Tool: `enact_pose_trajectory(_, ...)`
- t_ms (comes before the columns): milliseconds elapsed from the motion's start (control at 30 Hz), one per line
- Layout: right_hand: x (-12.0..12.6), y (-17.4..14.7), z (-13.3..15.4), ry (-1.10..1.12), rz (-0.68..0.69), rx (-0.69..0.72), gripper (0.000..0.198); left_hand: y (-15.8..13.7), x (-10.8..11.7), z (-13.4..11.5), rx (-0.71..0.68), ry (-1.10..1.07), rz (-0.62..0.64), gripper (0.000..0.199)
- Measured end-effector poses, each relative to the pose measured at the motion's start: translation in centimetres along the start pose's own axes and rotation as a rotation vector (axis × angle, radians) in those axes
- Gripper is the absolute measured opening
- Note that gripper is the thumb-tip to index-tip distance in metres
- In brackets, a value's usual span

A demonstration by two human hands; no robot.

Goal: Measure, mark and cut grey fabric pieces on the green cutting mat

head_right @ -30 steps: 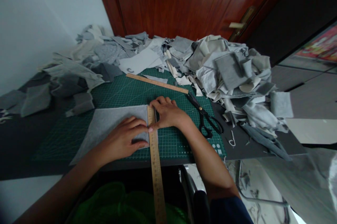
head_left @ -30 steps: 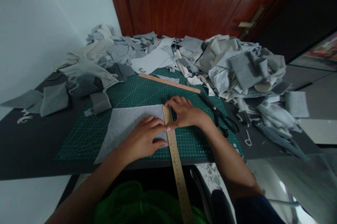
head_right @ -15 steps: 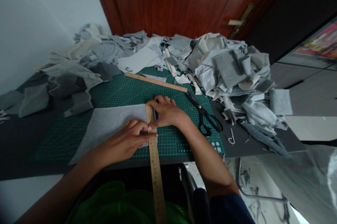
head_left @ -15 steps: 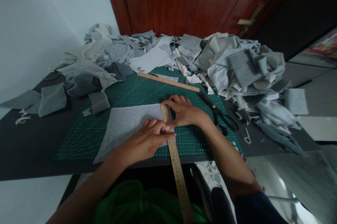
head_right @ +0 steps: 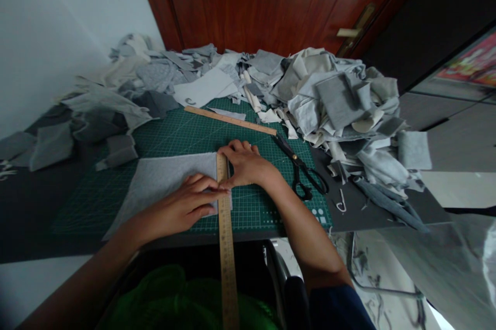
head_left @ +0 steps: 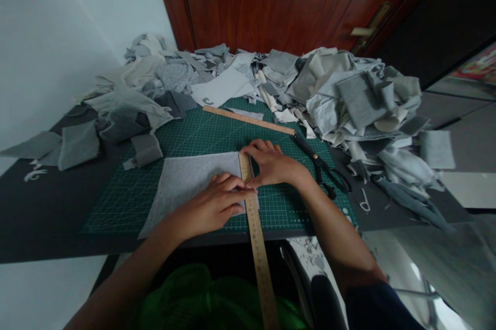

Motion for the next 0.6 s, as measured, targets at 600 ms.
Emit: enact_pose_trajectory(600, 0.37, -0.18, 0.12, 0.025, 0.005, 0.003, 0.092, -0.21, 0.67, -0.38, -0.026, -0.01, 0.015, 0.038)
Point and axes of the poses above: each hand's wrist, its own y-axis towards the middle knuckle, its own x-axis out of the back of the hand, z = x × y, the point moved 2 cm from there along y, towards the middle knuckle, and after that the axes turned 8 degrees about -y, right-handed, at the moved point
